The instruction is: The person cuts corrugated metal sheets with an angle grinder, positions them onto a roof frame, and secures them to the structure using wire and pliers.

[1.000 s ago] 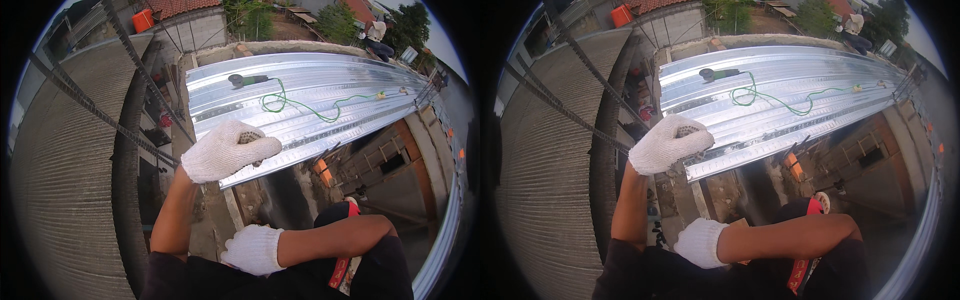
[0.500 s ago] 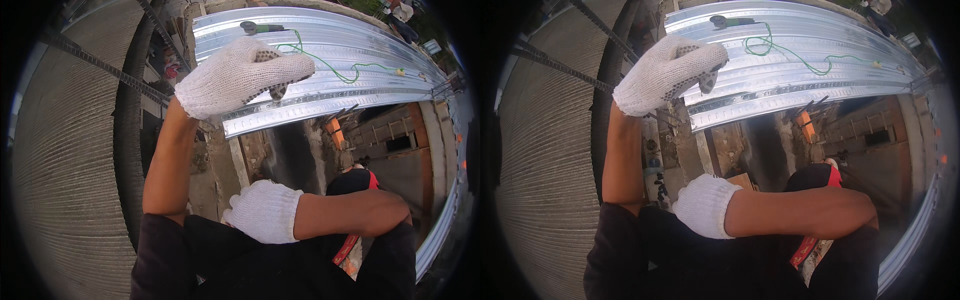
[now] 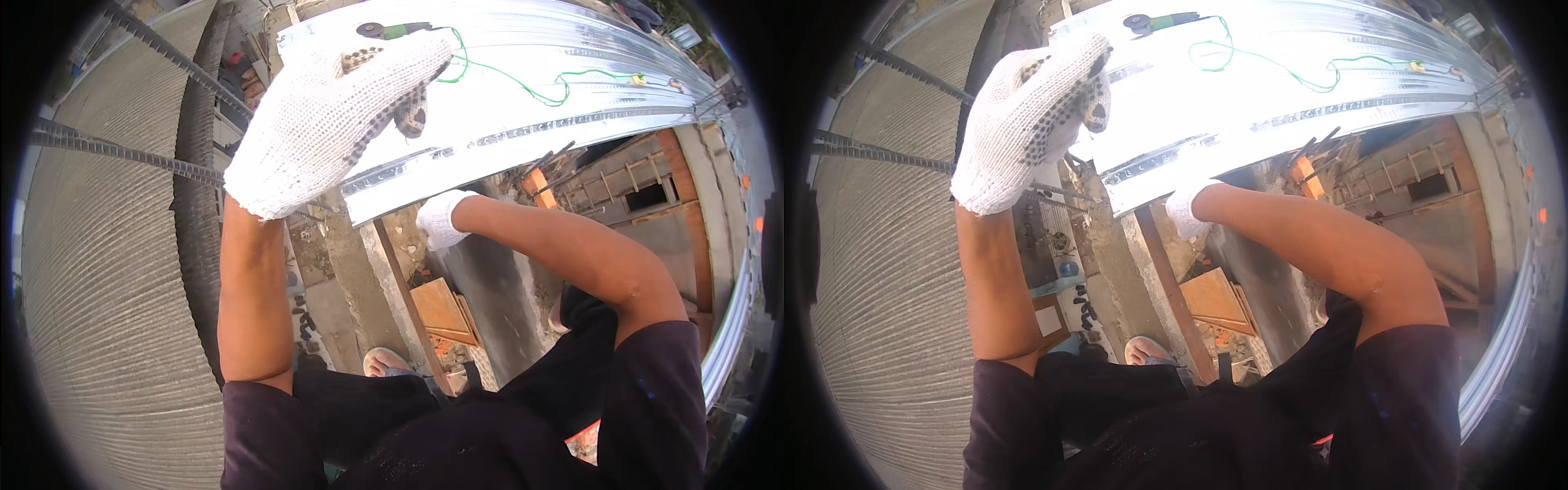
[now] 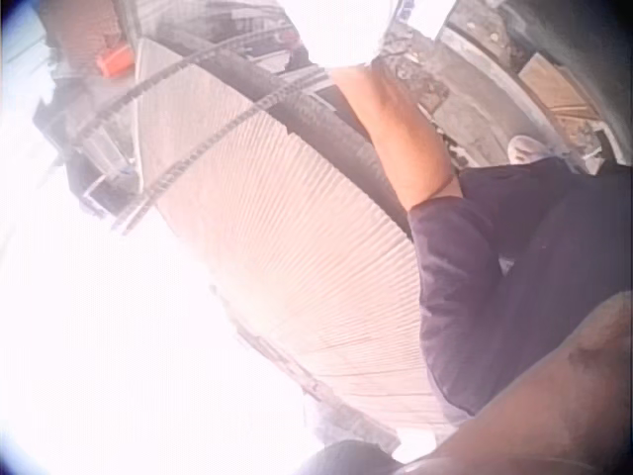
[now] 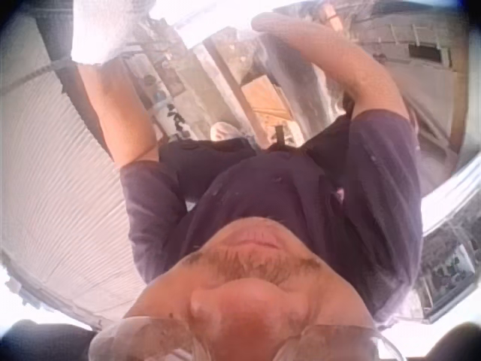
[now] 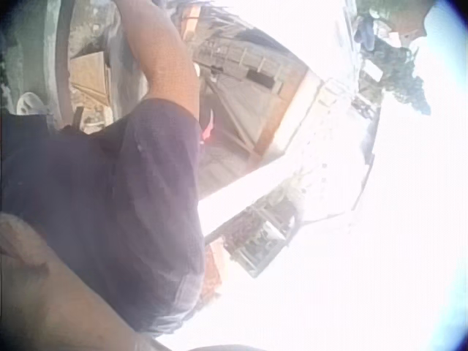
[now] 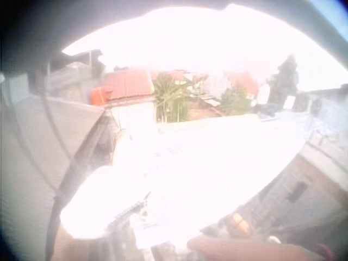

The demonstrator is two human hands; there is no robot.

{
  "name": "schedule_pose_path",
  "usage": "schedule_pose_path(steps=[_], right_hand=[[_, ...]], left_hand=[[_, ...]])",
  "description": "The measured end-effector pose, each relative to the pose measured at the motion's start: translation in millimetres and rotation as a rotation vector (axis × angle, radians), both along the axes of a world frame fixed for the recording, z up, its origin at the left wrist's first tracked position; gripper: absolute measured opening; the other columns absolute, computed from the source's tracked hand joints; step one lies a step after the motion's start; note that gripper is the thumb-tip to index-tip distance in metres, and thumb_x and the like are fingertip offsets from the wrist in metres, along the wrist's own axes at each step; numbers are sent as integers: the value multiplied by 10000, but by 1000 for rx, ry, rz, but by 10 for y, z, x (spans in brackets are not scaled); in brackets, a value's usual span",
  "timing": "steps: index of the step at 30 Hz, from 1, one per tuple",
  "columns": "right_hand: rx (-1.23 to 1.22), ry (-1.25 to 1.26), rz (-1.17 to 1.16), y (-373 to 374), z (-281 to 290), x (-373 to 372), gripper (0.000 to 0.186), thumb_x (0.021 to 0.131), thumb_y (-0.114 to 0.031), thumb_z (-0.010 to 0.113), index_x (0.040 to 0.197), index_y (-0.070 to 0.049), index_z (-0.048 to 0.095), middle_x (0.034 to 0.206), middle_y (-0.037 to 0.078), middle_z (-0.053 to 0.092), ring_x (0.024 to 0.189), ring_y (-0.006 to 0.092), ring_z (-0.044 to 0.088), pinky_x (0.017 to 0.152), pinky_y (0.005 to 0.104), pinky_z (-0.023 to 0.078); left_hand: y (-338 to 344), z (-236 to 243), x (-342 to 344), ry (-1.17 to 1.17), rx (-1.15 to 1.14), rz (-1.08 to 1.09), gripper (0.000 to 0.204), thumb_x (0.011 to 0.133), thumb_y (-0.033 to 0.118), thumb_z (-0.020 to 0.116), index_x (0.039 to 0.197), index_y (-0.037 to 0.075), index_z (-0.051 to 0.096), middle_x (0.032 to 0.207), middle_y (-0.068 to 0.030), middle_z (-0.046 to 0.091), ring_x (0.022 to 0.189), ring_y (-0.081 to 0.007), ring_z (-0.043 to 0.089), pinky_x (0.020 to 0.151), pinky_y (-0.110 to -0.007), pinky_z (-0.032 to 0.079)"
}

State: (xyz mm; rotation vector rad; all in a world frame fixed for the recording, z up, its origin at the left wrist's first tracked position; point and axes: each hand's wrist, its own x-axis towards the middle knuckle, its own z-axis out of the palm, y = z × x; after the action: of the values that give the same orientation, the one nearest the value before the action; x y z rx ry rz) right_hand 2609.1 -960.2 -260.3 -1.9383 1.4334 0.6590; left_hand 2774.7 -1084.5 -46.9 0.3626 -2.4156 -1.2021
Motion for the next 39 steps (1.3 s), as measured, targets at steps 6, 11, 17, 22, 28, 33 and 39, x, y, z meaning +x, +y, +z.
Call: schedule_pose_path(steps=[6,11,17,22,28,33,39], right_hand=[[-472,-282,-1358,23,-1498,-145,366,960,-299,582,1220,-84,723,1198,206,743,1115,399,707,984,505,547],[-561,-522,-1211,-275,-1106,224,406,871,-107,599,1250,-118,744,1242,196,737,1180,376,699,1012,487,546],[-393,-324,-642,-1076,-625,109,540,816,-118,633,1350,-151,703,1238,155,748,1173,356,708,942,466,573],[-281,-150,-329,-1278,13,218,628,748,-124,665,1374,-169,692,1176,151,758,1096,350,732,869,460,585],[-353,-164,-460,-987,415,432,703,762,-120,645,1463,-162,619,1128,162,757,1000,358,741,828,466,589],[-323,-362,-463,-1110,24,126,706,772,-96,644,1475,-141,593,1138,193,749,1017,379,743,808,472,590],[-446,-398,-570,-1164,-91,214,725,754,-142,709,1470,-156,598,1189,218,740,1101,399,723,888,470,579]], left_hand=[[-375,-421,130,106,166,346,332,1035,316,709,1204,31,695,923,-4,656,806,-77,606,718,-240,485],[-155,-349,-57,176,-229,150,331,1051,292,676,1212,2,680,975,-35,625,823,-83,576,725,-244,468],[-154,-315,-104,79,228,226,333,1068,274,639,1227,-17,662,980,-33,621,795,-81,571,691,-248,474],[-121,-146,-13,-37,315,235,348,1068,287,639,1232,-20,646,927,-26,615,735,-75,550,667,-241,455],[-360,-418,194,87,153,243,292,1077,225,616,1220,-28,640,977,-44,624,757,-73,553,668,-240,449],[-252,-291,82,215,-430,-28,247,1070,169,609,1209,-33,646,1078,-65,626,830,-92,566,705,-256,464],[-212,-289,102,106,-63,124,288,1071,243,619,1208,-11,629,920,-45,640,756,-92,574,693,-242,460]])
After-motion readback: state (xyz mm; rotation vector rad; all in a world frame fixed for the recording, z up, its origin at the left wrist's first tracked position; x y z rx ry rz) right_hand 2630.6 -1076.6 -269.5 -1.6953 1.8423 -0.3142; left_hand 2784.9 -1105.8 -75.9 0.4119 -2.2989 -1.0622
